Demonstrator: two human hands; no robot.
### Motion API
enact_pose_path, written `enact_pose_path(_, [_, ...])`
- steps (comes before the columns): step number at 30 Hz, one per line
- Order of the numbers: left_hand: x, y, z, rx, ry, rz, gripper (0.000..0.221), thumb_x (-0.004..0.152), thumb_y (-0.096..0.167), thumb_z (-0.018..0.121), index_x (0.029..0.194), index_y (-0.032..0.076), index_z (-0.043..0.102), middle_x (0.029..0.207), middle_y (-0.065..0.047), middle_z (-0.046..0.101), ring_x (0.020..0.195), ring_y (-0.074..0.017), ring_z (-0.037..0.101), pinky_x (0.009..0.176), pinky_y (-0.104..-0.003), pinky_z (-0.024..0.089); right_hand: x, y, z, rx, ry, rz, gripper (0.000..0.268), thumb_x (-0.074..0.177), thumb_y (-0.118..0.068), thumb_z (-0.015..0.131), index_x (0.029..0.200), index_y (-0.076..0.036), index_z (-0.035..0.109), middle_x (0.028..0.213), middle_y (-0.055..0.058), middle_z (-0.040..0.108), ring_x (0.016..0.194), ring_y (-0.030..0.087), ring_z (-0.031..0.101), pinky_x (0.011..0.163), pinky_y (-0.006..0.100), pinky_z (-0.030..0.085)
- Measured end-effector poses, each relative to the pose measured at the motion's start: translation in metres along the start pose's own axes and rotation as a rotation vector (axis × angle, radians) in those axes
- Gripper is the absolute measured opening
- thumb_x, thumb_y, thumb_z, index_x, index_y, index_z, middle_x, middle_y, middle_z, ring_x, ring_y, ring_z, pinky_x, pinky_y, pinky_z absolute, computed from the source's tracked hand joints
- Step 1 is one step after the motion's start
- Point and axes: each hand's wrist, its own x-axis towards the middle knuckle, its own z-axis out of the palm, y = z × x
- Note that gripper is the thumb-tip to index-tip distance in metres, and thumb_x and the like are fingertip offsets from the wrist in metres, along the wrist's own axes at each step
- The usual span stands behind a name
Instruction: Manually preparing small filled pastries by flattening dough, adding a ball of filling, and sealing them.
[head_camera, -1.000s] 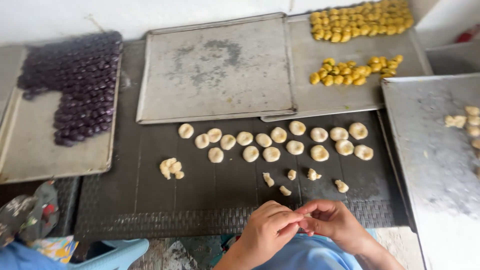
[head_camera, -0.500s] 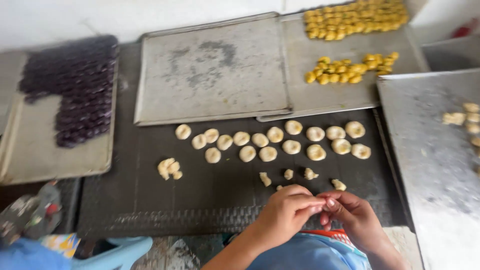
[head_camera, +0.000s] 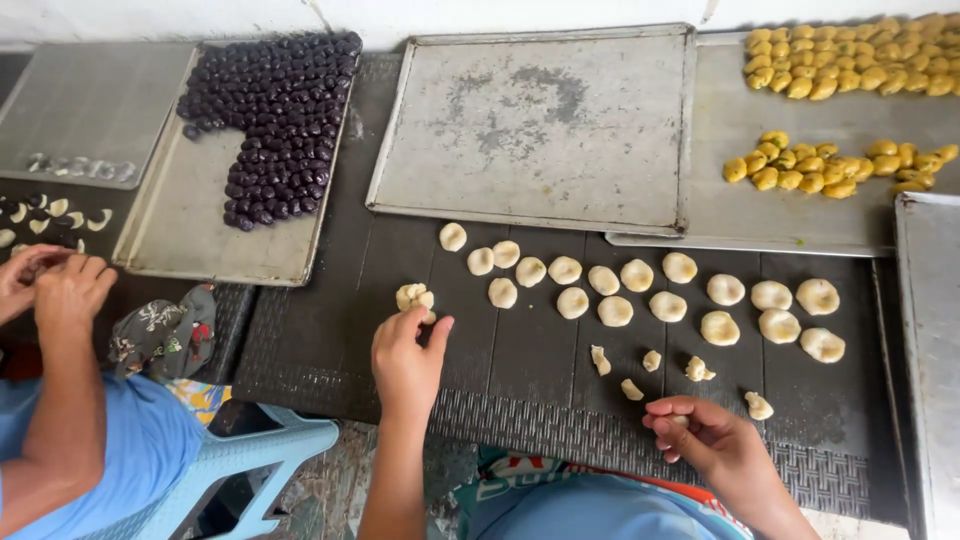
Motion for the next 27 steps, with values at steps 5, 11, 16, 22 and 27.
enact_pose_path(5, [0.012, 0.003, -0.009, 0.002, -0.132, -0.078, 0.014, 0.088, -0.001, 0.07, 0.086, 0.013, 0.069, 0.077, -0.002, 0.065, 0.073, -0.021, 0.063, 0.068, -0.037, 0.053, -0.012, -0.016, 0.006, -0.144, 0.016, 0.015, 0.03, 0.094, -0.007, 0.07, 0.115, 0.008, 0.086, 0.1, 0.023, 0.09, 0.078, 0.028, 0.076, 0.073, 0.039, 0.066])
enact_pose_path(11, [-0.02, 0.075, -0.035, -0.795, -0.732, -0.684, 0.026, 0.097, 0.027, 0.067, 0.108, 0.011, 0.082, 0.101, -0.006, 0.083, 0.081, -0.0161, 0.073, 0.075, -0.028, 0.058, -0.012, -0.013, -0.008, -0.072, 0.056, -0.042, 0.031, 0.094, -0.004, 0.068, 0.117, 0.013, 0.082, 0.105, 0.025, 0.084, 0.076, 0.029, 0.069, 0.067, 0.041, 0.059])
enact_pose_path(16, [-0.037, 0.093, -0.014, -0.765, -0.659, -0.441, 0.013, 0.094, 0.018, 0.075, 0.102, 0.008, 0.075, 0.081, -0.001, 0.073, 0.073, -0.0099, 0.069, 0.07, -0.027, 0.059, -0.015, -0.037, -0.01, -0.062, 0.047, -0.182, 0.028, 0.091, 0.002, 0.069, 0.116, 0.009, 0.078, 0.104, 0.023, 0.083, 0.086, 0.029, 0.081, 0.079, 0.038, 0.068])
enact_pose_path(22, [-0.026, 0.073, 0.002, -0.434, -0.342, 0.014, 0.026, 0.098, 0.006, 0.07, 0.124, 0.003, 0.071, 0.118, -0.012, 0.076, 0.107, -0.0229, 0.075, 0.096, -0.034, 0.064, -0.025, -0.032, -0.032, -0.267, 0.18, -0.204, 0.031, 0.094, -0.022, 0.071, 0.113, -0.002, 0.084, 0.074, 0.012, 0.076, 0.053, 0.02, 0.065, 0.057, 0.031, 0.057])
enact_pose_path(27, [-0.023, 0.058, 0.007, -0.242, -0.416, 0.16, 0.037, 0.089, 0.022, 0.083, 0.12, 0.003, 0.076, 0.133, -0.011, 0.069, 0.119, -0.0307, 0.064, 0.106, -0.05, 0.054, -0.035, -0.039, -0.011, -0.508, 0.33, -0.49, 0.019, 0.093, -0.027, 0.075, 0.097, -0.011, 0.085, 0.094, -0.002, 0.08, 0.09, 0.01, 0.073, 0.078, 0.024, 0.052])
